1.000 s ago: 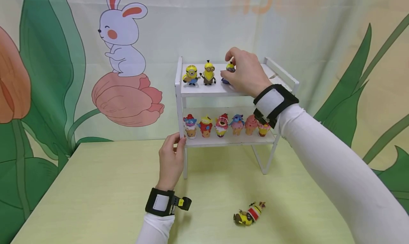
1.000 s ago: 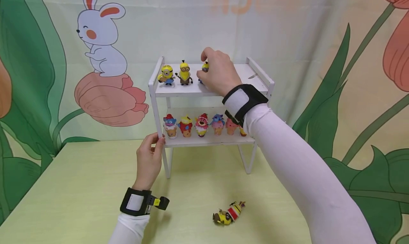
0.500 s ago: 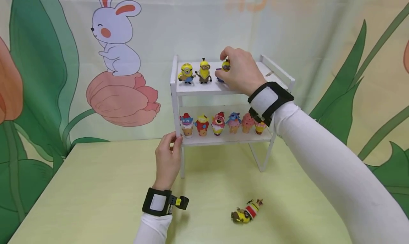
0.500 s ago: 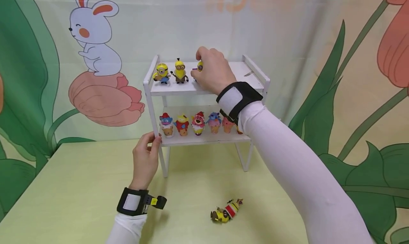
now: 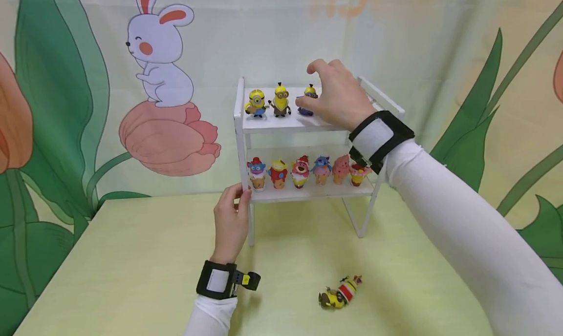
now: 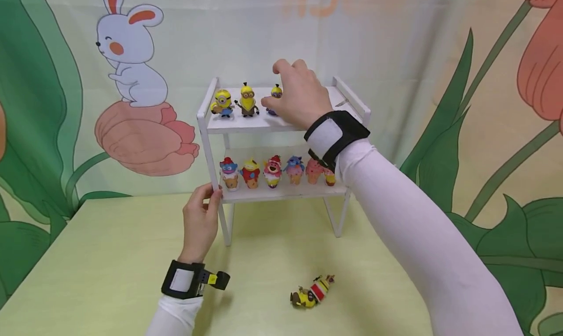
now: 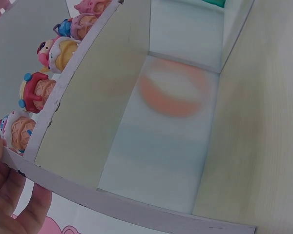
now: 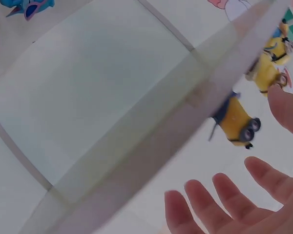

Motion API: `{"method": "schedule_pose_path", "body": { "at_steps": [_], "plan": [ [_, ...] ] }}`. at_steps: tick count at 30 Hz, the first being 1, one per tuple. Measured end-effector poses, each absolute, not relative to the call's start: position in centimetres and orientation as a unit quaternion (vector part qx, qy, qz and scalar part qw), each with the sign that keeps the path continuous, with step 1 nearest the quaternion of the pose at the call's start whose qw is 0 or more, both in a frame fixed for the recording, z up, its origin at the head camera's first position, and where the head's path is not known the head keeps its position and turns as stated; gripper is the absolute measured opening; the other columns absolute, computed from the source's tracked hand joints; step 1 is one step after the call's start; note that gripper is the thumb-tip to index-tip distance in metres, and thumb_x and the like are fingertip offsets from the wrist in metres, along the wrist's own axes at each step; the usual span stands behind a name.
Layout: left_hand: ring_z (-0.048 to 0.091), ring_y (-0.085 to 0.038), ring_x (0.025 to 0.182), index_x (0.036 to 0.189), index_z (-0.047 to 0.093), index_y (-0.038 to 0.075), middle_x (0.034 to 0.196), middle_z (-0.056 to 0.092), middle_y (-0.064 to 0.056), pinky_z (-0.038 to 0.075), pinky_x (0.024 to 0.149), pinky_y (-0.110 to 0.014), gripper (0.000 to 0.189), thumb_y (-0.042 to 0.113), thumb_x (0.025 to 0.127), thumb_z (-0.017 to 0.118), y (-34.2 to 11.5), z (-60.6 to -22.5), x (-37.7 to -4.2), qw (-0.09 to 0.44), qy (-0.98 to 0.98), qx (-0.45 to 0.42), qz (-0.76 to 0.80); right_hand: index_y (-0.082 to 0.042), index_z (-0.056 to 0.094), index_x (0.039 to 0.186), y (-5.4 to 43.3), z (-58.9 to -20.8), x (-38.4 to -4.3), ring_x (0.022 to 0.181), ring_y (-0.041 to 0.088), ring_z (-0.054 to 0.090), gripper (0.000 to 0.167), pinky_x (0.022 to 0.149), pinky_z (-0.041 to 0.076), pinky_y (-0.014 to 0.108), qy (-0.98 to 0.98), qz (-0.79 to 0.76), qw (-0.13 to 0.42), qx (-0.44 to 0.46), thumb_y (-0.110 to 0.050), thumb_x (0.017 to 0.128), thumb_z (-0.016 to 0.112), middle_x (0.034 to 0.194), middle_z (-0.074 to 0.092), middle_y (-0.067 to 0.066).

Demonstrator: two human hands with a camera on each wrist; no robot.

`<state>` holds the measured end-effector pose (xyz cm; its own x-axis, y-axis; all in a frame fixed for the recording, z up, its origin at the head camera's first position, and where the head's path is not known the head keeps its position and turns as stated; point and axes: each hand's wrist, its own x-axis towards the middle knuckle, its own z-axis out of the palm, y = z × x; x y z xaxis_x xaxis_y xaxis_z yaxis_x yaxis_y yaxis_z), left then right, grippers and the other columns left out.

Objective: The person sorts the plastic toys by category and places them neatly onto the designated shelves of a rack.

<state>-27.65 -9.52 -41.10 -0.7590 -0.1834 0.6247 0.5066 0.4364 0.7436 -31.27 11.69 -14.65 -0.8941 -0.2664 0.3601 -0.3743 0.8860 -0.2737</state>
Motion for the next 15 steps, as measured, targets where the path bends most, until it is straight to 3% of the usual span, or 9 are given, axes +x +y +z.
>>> {"method": "schedule_pose_path", "body": {
  "at_steps": [8,15],
  "plan": [
    [0.058,-0.02,0.097,0.12,0.062,0.001,0.109,0.063,-0.009,0.052,0.074,-0.035,0.028,0.019,0.099,0.056,-9.3,-41.2,-27.6,0.331,-0.78,-0.11,-0.519,-0.012,0.046,0.142,13.1,-14.0,-28.9,0.13,0.033,0.036,0.063,0.098,0.039,0.048,-0.948,0.17,0.191,0.189,-0.042,0.091,0.068,0.142,0.041,0.015],
    [0.058,-0.02,0.098,0.12,0.062,0.002,0.109,0.063,-0.009,0.052,0.075,-0.035,0.027,0.018,0.099,0.057,-9.5,-41.1,-27.7,0.332,-0.781,-0.105,-0.518,-0.008,0.056,0.132,14.0,-14.4,-25.7,0.126,0.034,0.037,0.054,0.099,0.034,0.047,-0.911,0.173,0.275,0.254,-0.035,0.089,0.073,0.134,0.049,0.015]
  ]
}}
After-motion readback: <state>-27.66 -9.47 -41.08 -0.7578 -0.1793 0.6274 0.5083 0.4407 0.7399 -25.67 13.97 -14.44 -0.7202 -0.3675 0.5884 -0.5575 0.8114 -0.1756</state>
